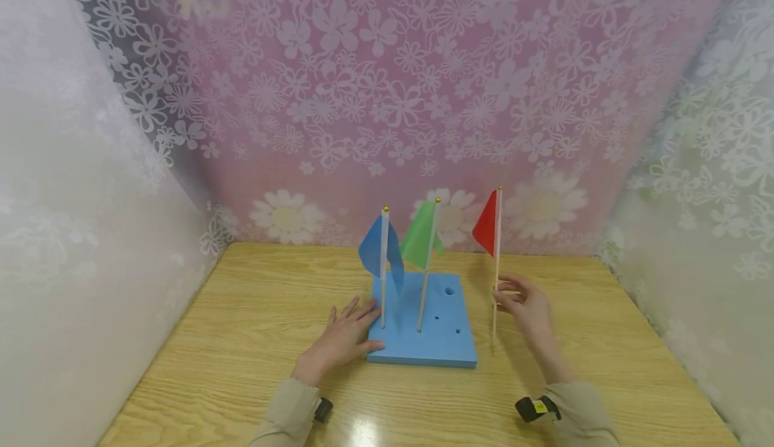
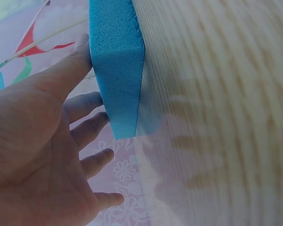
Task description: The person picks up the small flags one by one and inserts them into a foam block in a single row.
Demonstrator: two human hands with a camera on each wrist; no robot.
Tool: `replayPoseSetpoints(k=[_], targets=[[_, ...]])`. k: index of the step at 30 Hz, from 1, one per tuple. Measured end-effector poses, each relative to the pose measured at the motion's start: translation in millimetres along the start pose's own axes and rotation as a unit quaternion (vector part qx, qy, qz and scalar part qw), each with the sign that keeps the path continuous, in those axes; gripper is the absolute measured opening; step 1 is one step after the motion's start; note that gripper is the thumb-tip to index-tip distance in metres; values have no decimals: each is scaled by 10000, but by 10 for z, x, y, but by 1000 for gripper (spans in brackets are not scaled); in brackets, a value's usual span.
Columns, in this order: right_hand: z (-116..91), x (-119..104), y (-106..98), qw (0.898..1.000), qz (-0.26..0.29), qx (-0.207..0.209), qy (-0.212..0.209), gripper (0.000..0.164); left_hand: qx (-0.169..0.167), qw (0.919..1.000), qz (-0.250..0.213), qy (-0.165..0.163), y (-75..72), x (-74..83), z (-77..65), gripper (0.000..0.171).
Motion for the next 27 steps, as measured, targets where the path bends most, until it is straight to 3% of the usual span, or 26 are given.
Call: replayPoseSetpoints(k=[11,19,27], targets=[[-34,-70,305,9955,746,7,-586,40,-6,9999,-119,-50,4,-17,-1,71],[-84,-102,462,9932,590,-80,-1003,33,-17,9998,-156,-86,0,-8,-6,71],[-123,-63,530,9932,534,-180,-1023,34,-61,9999,-36,-72,26,-49,15,71]])
Point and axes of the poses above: each hand's wrist, its own z-axis towards the middle knuckle, its own y-axis out of the palm, x = y × z, the point moved 2 cm from there along z, towards the middle knuckle, and after that the axes turned 5 degrees about x, right-handed, at the moved point
